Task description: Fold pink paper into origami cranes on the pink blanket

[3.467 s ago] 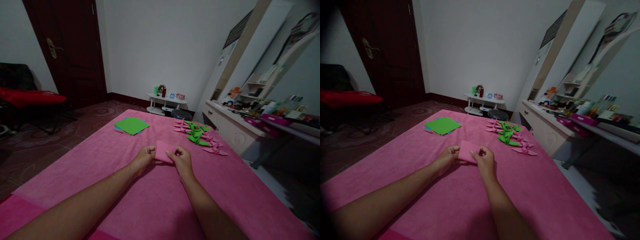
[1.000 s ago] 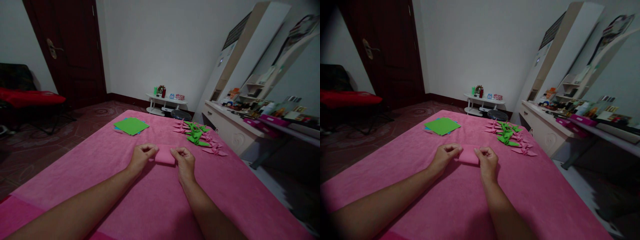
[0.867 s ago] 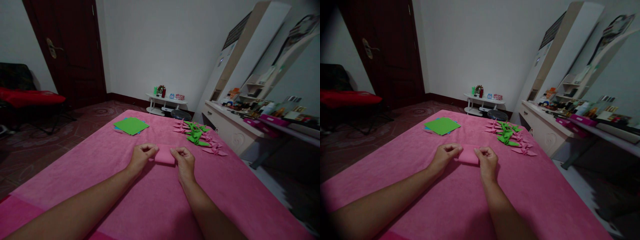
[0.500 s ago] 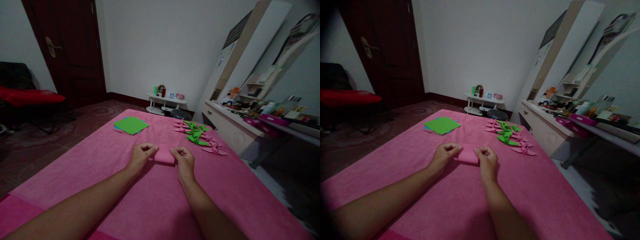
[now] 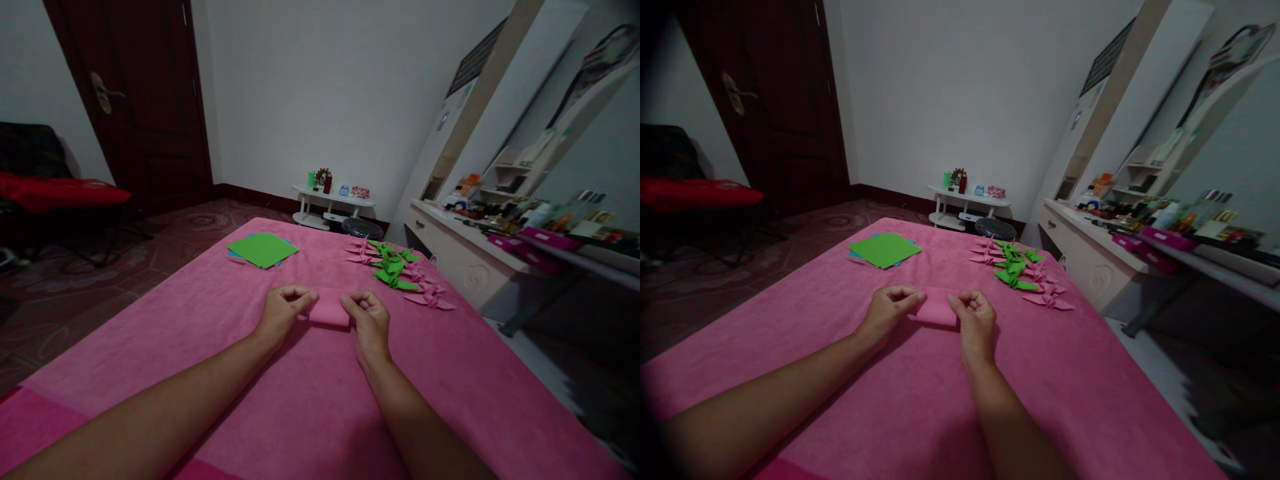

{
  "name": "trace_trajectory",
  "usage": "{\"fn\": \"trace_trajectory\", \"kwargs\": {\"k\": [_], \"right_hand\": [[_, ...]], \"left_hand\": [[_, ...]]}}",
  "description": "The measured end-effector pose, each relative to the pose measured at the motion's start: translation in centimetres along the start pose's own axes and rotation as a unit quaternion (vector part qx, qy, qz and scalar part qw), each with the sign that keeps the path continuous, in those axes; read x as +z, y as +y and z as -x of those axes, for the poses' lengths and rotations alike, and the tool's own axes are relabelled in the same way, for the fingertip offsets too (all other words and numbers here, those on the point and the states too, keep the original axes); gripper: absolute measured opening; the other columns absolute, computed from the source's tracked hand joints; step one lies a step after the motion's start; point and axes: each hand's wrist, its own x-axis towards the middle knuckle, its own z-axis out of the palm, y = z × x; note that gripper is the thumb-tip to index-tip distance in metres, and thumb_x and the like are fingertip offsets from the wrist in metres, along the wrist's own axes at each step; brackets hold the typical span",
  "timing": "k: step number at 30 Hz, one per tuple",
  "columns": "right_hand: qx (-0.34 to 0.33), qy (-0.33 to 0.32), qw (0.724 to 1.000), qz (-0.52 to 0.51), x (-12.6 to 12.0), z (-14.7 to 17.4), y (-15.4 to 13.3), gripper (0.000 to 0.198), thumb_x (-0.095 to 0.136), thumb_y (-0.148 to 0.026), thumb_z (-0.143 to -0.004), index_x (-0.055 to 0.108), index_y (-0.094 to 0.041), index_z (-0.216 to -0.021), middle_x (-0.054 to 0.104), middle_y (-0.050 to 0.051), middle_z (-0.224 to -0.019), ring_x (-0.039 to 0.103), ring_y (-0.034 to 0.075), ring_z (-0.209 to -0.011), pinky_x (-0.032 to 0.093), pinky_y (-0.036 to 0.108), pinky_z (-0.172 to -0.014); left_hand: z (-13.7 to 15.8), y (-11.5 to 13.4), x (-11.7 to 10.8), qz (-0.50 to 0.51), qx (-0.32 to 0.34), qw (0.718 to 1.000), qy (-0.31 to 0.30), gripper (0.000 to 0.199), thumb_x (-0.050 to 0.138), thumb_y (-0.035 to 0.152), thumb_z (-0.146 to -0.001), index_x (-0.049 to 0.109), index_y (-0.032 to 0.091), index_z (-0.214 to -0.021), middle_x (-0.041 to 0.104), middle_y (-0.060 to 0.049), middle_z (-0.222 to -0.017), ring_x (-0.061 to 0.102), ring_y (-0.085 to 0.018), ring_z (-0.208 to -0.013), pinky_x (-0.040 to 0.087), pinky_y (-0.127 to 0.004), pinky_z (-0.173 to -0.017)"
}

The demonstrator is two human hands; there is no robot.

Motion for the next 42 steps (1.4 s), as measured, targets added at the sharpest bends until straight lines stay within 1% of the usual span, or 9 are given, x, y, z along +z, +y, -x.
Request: {"fn": "trace_trajectory", "kwargs": {"k": [10, 21, 29, 31, 35, 37, 39, 40, 42], "right_hand": [[0.01, -0.01, 1.0, -0.021, 0.2, 0.3, -0.3, 0.03, 0.079, -0.024, -0.057, 0.056, -0.017, -0.075, 0.058, -0.004, -0.064, 0.054, 0.01, -0.058, 0.042, 0.021, -0.055], [0.015, -0.012, 1.0, -0.017, 0.3, 0.4, -0.3, 0.029, 0.079, -0.024, -0.056, 0.057, -0.017, -0.073, 0.061, -0.003, -0.065, 0.056, 0.011, -0.059, 0.044, 0.022, -0.056], [0.007, -0.018, 1.0, -0.014, 0.4, 0.4, -0.4, 0.028, 0.078, -0.023, -0.056, 0.057, -0.017, -0.073, 0.06, -0.004, -0.065, 0.055, 0.01, -0.059, 0.043, 0.021, -0.056], [0.001, -0.019, 1.0, -0.004, 0.4, 0.3, -0.3, 0.028, 0.078, -0.024, -0.056, 0.057, -0.017, -0.074, 0.06, -0.004, -0.066, 0.056, 0.01, -0.059, 0.043, 0.022, -0.056], [-0.007, -0.016, 0.998, 0.055, 0.1, 0.0, 0.1, 0.028, 0.076, -0.025, -0.055, 0.056, -0.018, -0.073, 0.058, -0.004, -0.063, 0.055, 0.011, -0.056, 0.041, 0.021, -0.053], [-0.002, -0.02, 0.994, 0.109, -0.2, -0.2, 0.3, 0.027, 0.074, -0.024, -0.054, 0.055, -0.018, -0.072, 0.058, -0.005, -0.059, 0.054, 0.012, -0.053, 0.04, 0.022, -0.05], [-0.002, -0.031, 0.984, 0.177, -0.6, -0.5, 0.6, 0.025, 0.072, -0.024, -0.053, 0.056, -0.019, -0.071, 0.058, -0.004, -0.057, 0.054, 0.013, -0.051, 0.039, 0.022, -0.048], [-0.005, -0.037, 0.976, 0.215, -0.8, -0.6, 0.7, 0.024, 0.072, -0.024, -0.053, 0.056, -0.02, -0.071, 0.059, -0.004, -0.056, 0.054, 0.013, -0.05, 0.039, 0.022, -0.047], [-0.019, -0.048, 0.954, 0.297, -1.1, -0.7, 0.9, 0.021, 0.07, -0.022, -0.053, 0.057, -0.021, -0.07, 0.06, -0.004, -0.055, 0.053, 0.013, -0.05, 0.037, 0.022, -0.047]], "left_hand": [[0.0, 0.1, 0.1, 0.011, -0.009, 1.0, 0.015, 0.027, 0.07, 0.036, -0.069, 0.065, 0.01, -0.068, 0.058, -0.002, -0.06, 0.048, -0.009, -0.053, 0.037, -0.02, -0.049], [-0.1, 0.1, 0.0, -0.014, 0.015, 0.999, 0.03, 0.025, 0.068, 0.034, -0.07, 0.065, 0.01, -0.068, 0.058, -0.002, -0.058, 0.047, -0.008, -0.051, 0.037, -0.02, -0.048], [-0.1, 0.2, 0.2, 0.003, 0.018, 0.998, 0.054, 0.025, 0.071, 0.032, -0.065, 0.057, 0.012, -0.061, 0.056, 0.001, -0.054, 0.047, -0.007, -0.049, 0.036, -0.018, -0.045], [-0.1, 0.3, 0.3, 0.019, 0.008, 0.998, 0.054, 0.027, 0.072, 0.032, -0.063, 0.054, 0.014, -0.063, 0.054, 0.002, -0.053, 0.046, -0.007, -0.046, 0.034, -0.018, -0.043], [-0.4, -0.2, 0.2, 0.04, -0.023, 0.998, 0.044, 0.031, 0.075, 0.028, -0.058, 0.053, 0.015, -0.077, 0.053, 0.006, -0.05, 0.044, -0.006, -0.042, 0.034, -0.018, -0.045], [-0.7, -0.8, -0.1, 0.004, -0.04, 0.999, 0.027, 0.031, 0.074, 0.026, -0.056, 0.057, 0.014, -0.079, 0.053, 0.005, -0.05, 0.046, -0.008, -0.043, 0.035, -0.02, -0.047], [-0.9, -1.3, -0.4, -0.074, -0.037, 0.997, -0.001, 0.026, 0.071, 0.026, -0.058, 0.062, 0.012, -0.077, 0.055, 0.002, -0.051, 0.048, -0.01, -0.046, 0.035, -0.021, -0.048], [-0.9, -1.5, -0.5, -0.124, -0.022, 0.992, -0.016, 0.021, 0.069, 0.026, -0.06, 0.064, 0.012, -0.075, 0.057, 0.001, -0.053, 0.049, -0.011, -0.047, 0.035, -0.021, -0.049], [-0.9, -1.7, -0.7, -0.224, 0.028, 0.973, -0.045, 0.014, 0.063, 0.023, -0.064, 0.068, 0.014, -0.074, 0.059, -0.001, -0.056, 0.051, -0.012, -0.05, 0.033, -0.022, -0.05]]}}
